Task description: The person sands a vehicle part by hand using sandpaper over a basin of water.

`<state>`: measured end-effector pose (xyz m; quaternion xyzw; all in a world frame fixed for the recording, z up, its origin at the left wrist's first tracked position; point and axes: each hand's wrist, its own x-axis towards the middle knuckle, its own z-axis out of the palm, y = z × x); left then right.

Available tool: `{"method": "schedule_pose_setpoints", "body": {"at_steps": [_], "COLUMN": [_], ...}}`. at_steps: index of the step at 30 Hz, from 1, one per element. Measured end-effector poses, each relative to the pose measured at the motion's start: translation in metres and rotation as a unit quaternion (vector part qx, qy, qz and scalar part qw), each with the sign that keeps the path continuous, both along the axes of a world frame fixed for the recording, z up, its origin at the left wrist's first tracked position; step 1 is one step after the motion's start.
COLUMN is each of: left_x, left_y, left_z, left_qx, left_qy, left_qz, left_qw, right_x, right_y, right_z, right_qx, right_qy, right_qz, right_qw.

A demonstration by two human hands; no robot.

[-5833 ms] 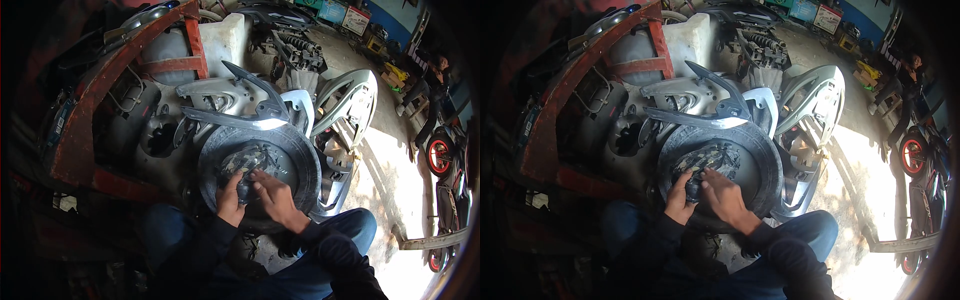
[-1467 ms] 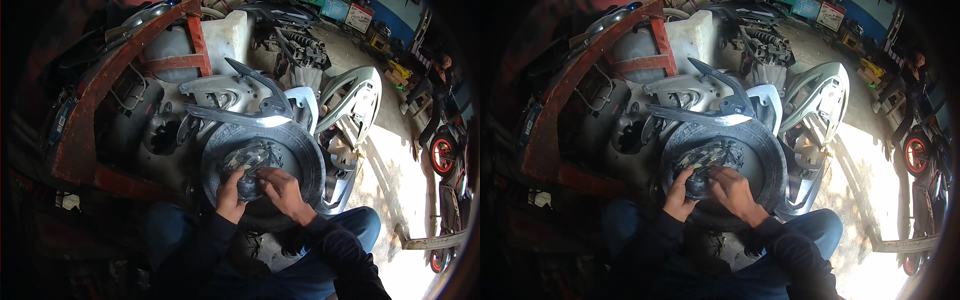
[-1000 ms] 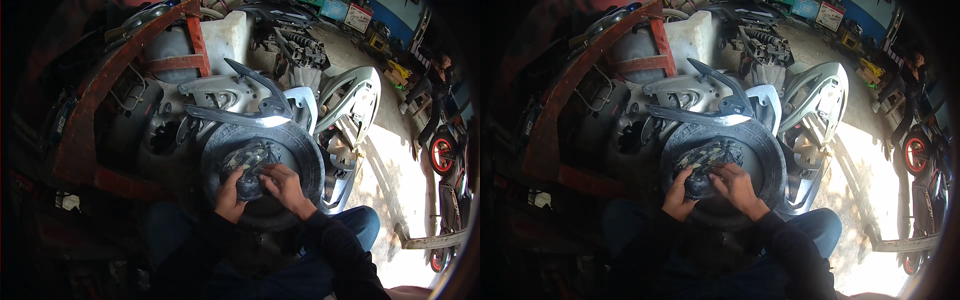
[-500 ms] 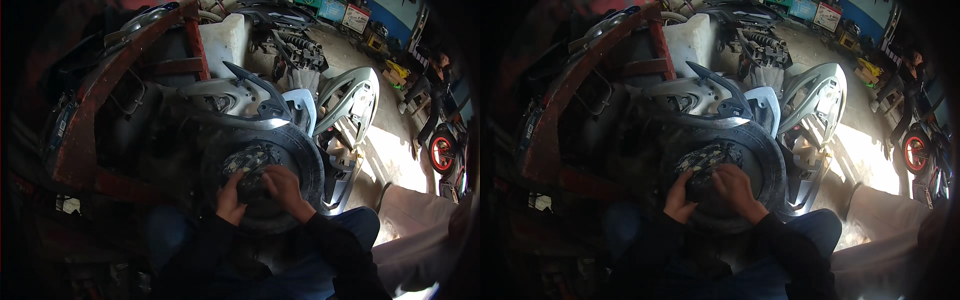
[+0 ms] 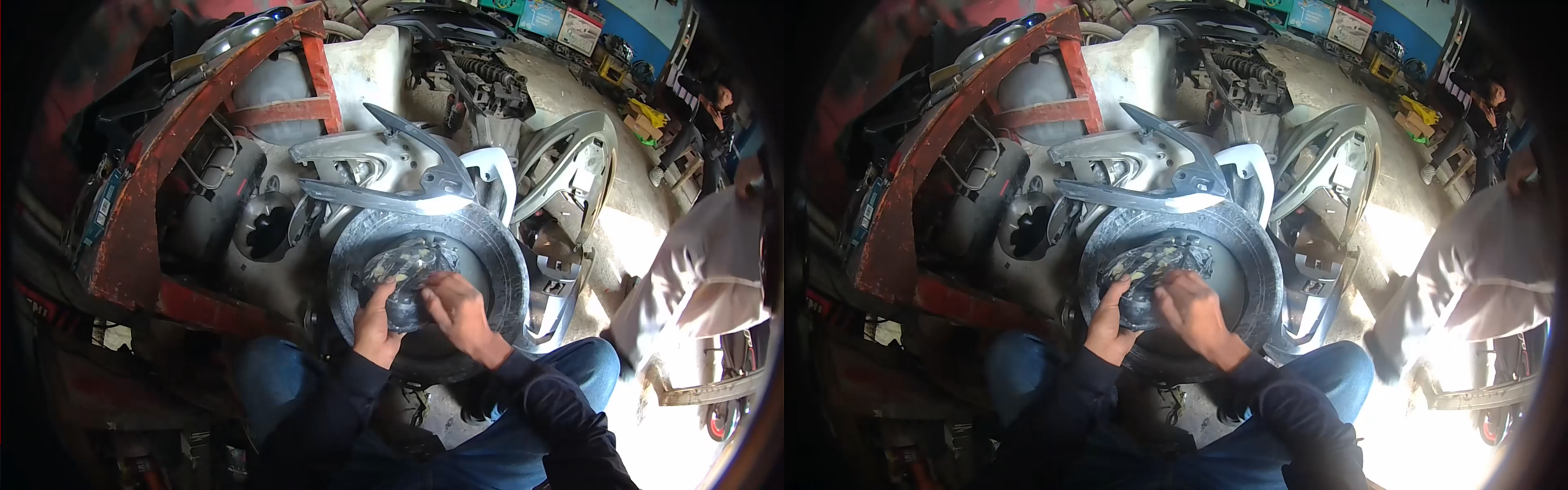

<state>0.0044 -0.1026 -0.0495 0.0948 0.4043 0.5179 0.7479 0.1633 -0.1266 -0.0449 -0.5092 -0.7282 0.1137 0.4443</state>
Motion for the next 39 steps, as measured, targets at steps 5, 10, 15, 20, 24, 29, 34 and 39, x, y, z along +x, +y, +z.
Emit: {"method": "schedule_pose_setpoints", "body": {"at_steps": [5, 10, 15, 20, 24, 29, 34, 39], "left_x": [-0.004, -0.002, -0.003, 0.002, -0.006, -0.005, -0.004, -0.003], "left_y": [0.002, -0.002, 0.002, -0.002, 0.008, 0.008, -0.003, 0.008], "left_z": [0.018, 0.005, -0.005, -0.001, -0.007, -0.007, 0.006, -0.004], "left_qx": [-0.063, -0.040, -0.017, -0.012, -0.076, -0.071, 0.007, -0.068], "left_qy": [-0.017, -0.059, -0.006, -0.009, -0.071, -0.052, -0.001, -0.041], "left_qz": [-0.046, -0.035, -0.025, 0.001, -0.034, -0.018, -0.060, -0.047], "left_qw": [0.997, 0.997, 1.000, 1.000, 0.994, 0.996, 0.998, 0.996], "right_x": [0.011, 0.004, -0.004, 0.013, 0.000, 0.004, 0.009, 0.004], "right_y": [0.004, 0.001, -0.003, 0.009, 0.000, 0.004, 0.007, 0.004], "right_z": [-0.003, -0.002, 0.006, -0.007, 0.001, -0.002, -0.003, 0.001], "right_qx": [-0.046, 0.022, -0.010, -0.059, -0.017, -0.061, -0.036, -0.007], "right_qy": [0.018, 0.024, 0.029, 0.024, 0.055, 0.015, 0.034, 0.052], "right_qz": [-0.026, 0.020, -0.001, -0.033, 0.007, -0.034, 0.008, 0.025], "right_qw": [0.998, 0.999, 1.000, 0.997, 0.998, 0.997, 0.999, 0.998]}}
